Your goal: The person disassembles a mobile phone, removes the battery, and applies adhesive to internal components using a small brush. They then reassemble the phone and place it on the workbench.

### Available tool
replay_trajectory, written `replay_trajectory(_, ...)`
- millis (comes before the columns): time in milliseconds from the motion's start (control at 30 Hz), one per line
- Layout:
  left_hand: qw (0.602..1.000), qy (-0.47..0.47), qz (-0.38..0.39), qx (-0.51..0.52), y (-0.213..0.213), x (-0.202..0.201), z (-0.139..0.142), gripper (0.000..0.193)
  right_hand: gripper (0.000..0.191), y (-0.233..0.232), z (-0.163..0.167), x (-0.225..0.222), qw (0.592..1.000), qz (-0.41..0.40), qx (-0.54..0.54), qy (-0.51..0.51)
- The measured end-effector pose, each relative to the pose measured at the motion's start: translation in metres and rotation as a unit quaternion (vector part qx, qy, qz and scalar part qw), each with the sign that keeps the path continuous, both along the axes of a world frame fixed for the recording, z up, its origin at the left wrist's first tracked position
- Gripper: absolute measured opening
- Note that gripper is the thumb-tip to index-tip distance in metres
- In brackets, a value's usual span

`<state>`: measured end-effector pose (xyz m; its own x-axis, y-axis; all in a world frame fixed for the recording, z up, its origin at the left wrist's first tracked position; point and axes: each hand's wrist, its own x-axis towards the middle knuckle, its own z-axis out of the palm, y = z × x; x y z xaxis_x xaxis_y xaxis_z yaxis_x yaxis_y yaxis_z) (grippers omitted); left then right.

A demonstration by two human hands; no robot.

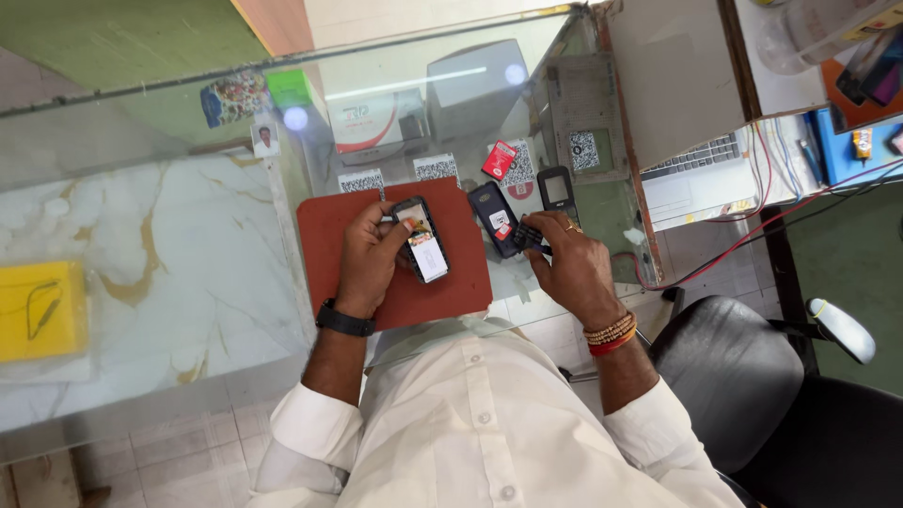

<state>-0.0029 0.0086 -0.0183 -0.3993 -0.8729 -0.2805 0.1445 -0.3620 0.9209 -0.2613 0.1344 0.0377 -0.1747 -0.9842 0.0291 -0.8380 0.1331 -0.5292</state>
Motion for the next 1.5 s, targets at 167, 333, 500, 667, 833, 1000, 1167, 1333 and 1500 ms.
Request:
replay_trajectory(167,1.0,-0.009,-0.023,0.007,-0.004,-0.002,0.003,0.022,0.033,-0.003,0.002,-0.006,0.998,-0.046,-0.028,-0.022)
replay_trajectory(333,0.998,0.015,-0.058,0.007,-0.007,-0.001,0.002,0.02,0.017,-0.007,0.014,-0.004,0.992,-0.082,-0.095,-0.01)
replay_trajectory(500,0.996,0.019,-0.082,0.008,-0.007,0.0,-0.003,0.02,0.017,-0.017,0.016,0.006,0.995,-0.055,-0.078,-0.041)
replay_trajectory(667,0.996,0.021,-0.084,0.002,-0.007,-0.001,-0.002,0.019,0.025,-0.038,0.003,0.012,0.997,-0.057,-0.052,0.002)
replay_trajectory(833,0.995,-0.002,-0.099,-0.019,-0.008,0.0,0.003,0.019,0.024,-0.051,0.005,0.012,0.996,-0.085,-0.035,0.004)
replay_trajectory(1000,0.994,-0.005,-0.103,-0.018,-0.008,-0.001,0.004,0.019,0.038,-0.083,0.011,0.01,0.993,-0.087,-0.058,0.046)
replay_trajectory(1167,0.994,0.001,-0.106,-0.018,-0.008,-0.003,0.006,0.019,0.04,-0.112,0.014,0.01,0.995,-0.07,0.023,0.07)
replay_trajectory(1333,0.994,-0.011,-0.108,-0.016,-0.007,-0.004,0.009,0.019,0.036,-0.117,0.006,0.003,0.995,-0.046,0.001,0.093)
replay_trajectory(1500,0.993,-0.036,-0.109,-0.03,-0.006,-0.005,0.007,0.02,0.025,-0.112,-0.009,-0.004,0.995,-0.032,-0.045,0.082)
